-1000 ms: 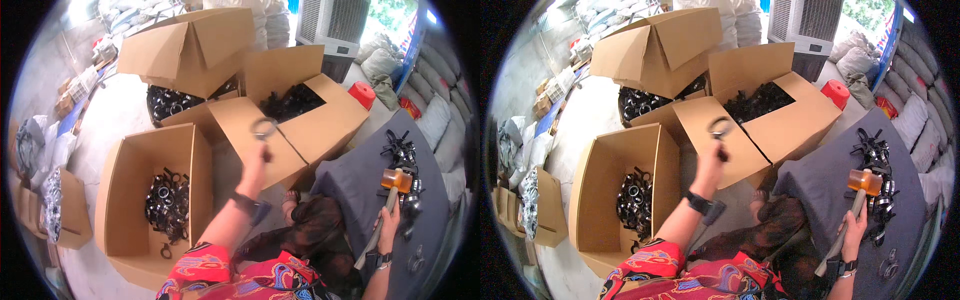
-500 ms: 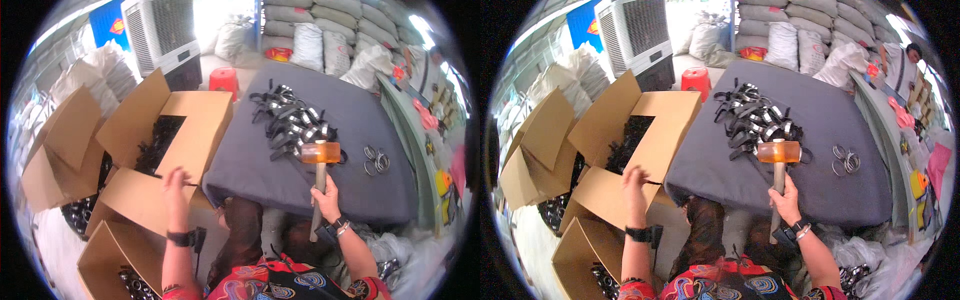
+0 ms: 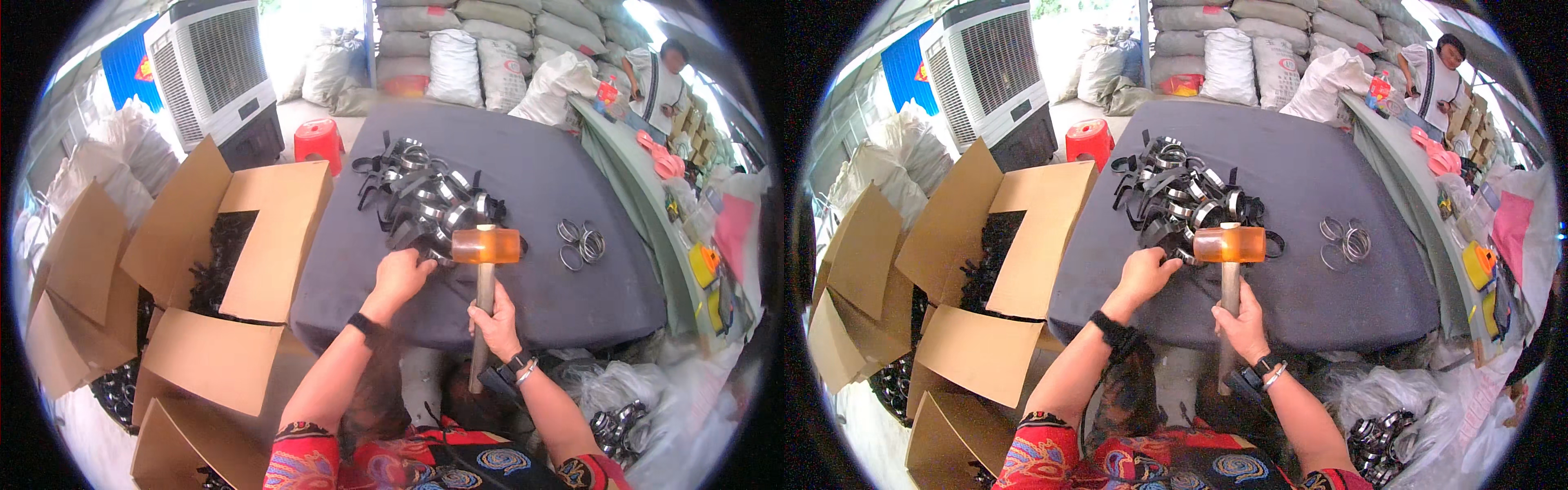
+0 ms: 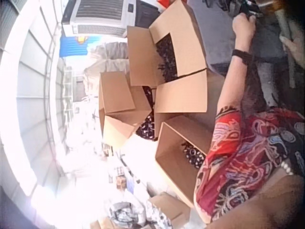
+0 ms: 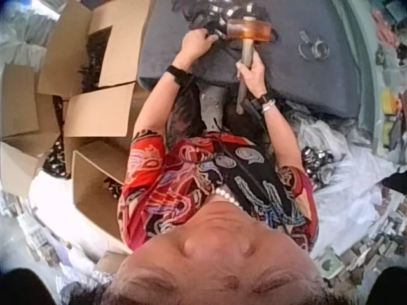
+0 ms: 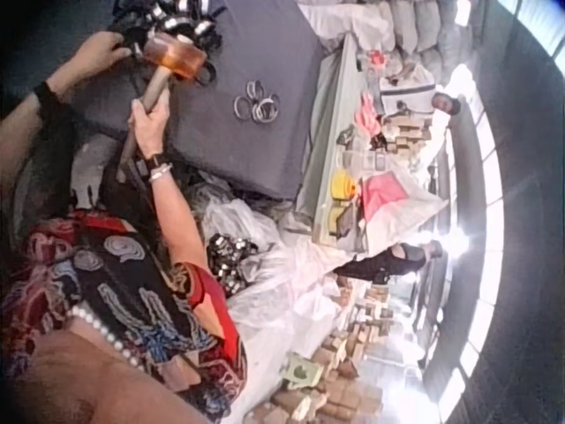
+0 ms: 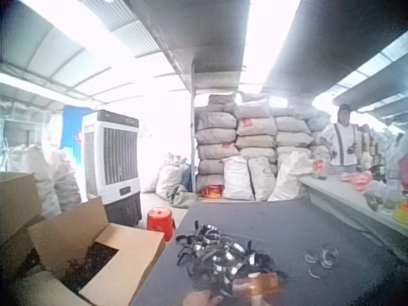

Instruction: Assembling metal rings onto plastic circular frames using a rubber mallet.

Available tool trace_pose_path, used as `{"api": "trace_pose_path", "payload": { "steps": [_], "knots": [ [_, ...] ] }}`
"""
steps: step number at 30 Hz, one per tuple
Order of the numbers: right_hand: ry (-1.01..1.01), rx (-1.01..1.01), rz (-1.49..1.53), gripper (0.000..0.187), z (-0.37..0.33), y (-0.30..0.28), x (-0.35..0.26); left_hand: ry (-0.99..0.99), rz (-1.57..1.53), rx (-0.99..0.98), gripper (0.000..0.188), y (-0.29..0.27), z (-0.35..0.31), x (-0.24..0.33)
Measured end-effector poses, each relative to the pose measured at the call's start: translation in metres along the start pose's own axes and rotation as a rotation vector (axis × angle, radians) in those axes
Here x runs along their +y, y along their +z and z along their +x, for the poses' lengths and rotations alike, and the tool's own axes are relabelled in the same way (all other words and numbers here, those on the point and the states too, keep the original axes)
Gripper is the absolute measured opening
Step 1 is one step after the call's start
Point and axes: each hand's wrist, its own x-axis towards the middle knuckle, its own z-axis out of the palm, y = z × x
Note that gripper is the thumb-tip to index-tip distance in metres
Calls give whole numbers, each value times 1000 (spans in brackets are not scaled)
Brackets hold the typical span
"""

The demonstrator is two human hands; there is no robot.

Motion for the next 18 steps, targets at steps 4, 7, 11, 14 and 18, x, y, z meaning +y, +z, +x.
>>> {"api": "trace_pose_path", "payload": {
  "steps": [4, 7, 11, 14, 18],
  "knots": [
    [-26, -16, -43, 64, 3, -3, 1, -380, -786, -307, 25, -36, -33, -2],
    [6, -54, -48, 66, 4, -4, -2, -395, -804, -170, 30, -60, -75, -24],
    [3, -131, -114, 73, 4, 1, -3, -470, -972, 141, 25, -57, -134, -61],
    [-38, -340, -276, 75, 9, 38, -46, -531, -1083, 284, 19, -42, -167, -82],
    [-382, -498, -499, 74, 28, 85, -93, -469, -1177, 256, 15, -16, -176, -102]
  ]
}}
